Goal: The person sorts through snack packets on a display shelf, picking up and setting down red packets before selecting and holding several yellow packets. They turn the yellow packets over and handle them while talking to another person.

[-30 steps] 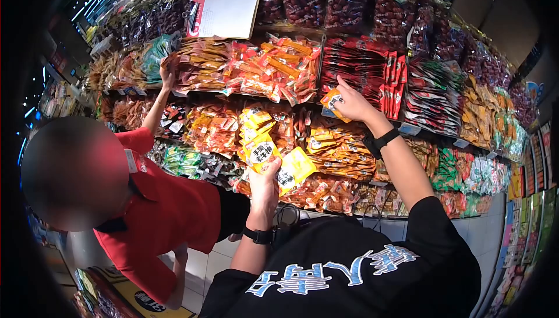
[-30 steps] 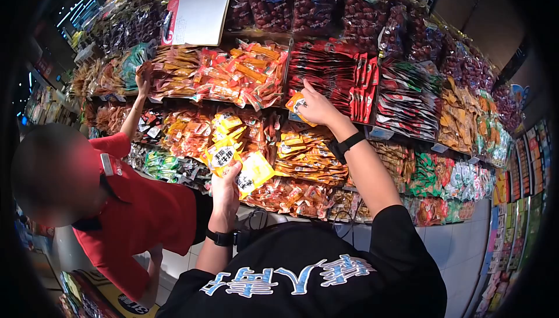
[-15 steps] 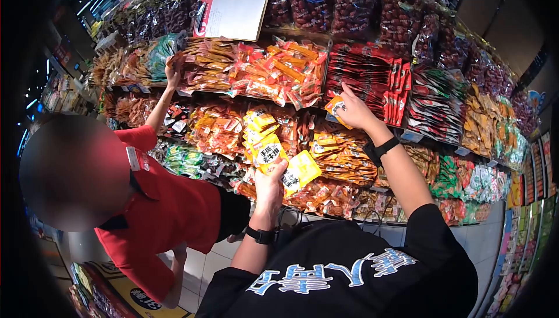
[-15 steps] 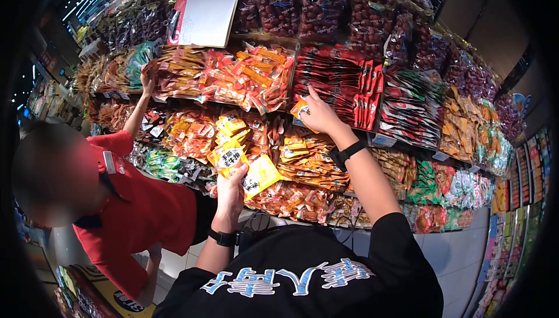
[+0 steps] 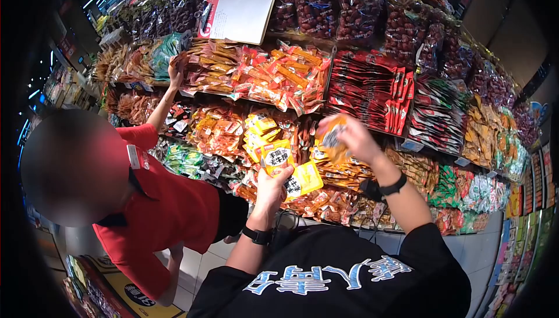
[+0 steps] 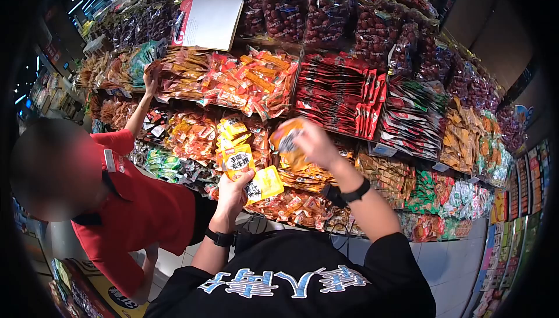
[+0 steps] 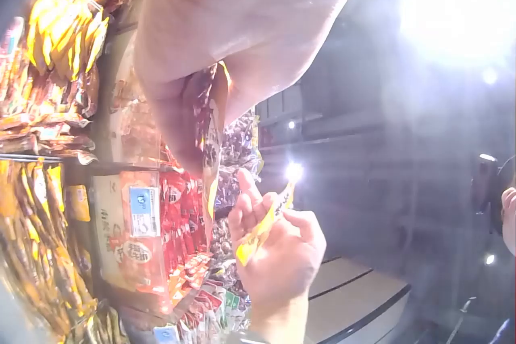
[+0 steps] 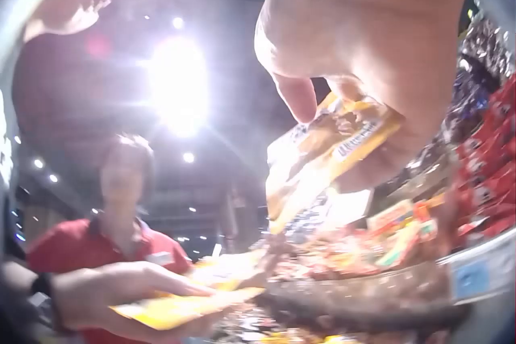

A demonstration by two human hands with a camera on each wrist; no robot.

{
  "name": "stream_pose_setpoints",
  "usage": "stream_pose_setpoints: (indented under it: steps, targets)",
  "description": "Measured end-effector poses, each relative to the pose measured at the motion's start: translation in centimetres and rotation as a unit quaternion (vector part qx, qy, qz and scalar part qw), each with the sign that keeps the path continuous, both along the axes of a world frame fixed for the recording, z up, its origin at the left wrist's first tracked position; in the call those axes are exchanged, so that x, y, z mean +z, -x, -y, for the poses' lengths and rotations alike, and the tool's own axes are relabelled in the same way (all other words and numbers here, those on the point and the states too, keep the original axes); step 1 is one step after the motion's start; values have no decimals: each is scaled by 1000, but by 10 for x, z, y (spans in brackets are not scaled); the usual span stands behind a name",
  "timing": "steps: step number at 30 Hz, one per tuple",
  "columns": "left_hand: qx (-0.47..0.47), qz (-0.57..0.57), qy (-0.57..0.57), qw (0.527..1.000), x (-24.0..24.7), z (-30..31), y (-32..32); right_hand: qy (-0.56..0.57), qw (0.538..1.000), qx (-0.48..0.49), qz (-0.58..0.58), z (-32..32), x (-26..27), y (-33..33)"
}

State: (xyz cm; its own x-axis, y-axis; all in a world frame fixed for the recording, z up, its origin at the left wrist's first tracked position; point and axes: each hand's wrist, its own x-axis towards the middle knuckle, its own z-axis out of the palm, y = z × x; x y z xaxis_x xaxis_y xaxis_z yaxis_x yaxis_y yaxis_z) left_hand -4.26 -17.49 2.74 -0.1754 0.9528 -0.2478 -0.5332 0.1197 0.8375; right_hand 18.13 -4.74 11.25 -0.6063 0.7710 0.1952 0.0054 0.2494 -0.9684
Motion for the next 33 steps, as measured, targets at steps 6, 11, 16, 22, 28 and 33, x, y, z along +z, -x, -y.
stream_pose_setpoints:
  steps: [6,11,16,22,28,33]
  targets:
    - [-65,-54,-38,996,7,-4,-12,-234,945,-34,224,75,-13,24]
    - [-110,-36,-16,993,-2,-11,-15,-117,956,-70,259,87,-36,6]
    - [-103,86,25,991,18,-16,-14,65,992,-103,-11,78,-57,-3]
    - [-129,98,-37,986,26,-7,-25,199,940,-194,-198,81,-53,2]
    - [-115,36,-45,992,9,-11,-28,164,959,-180,-146,87,-64,11]
    - [-130,5,-55,990,7,-11,-26,187,974,-105,-69,85,-70,11]
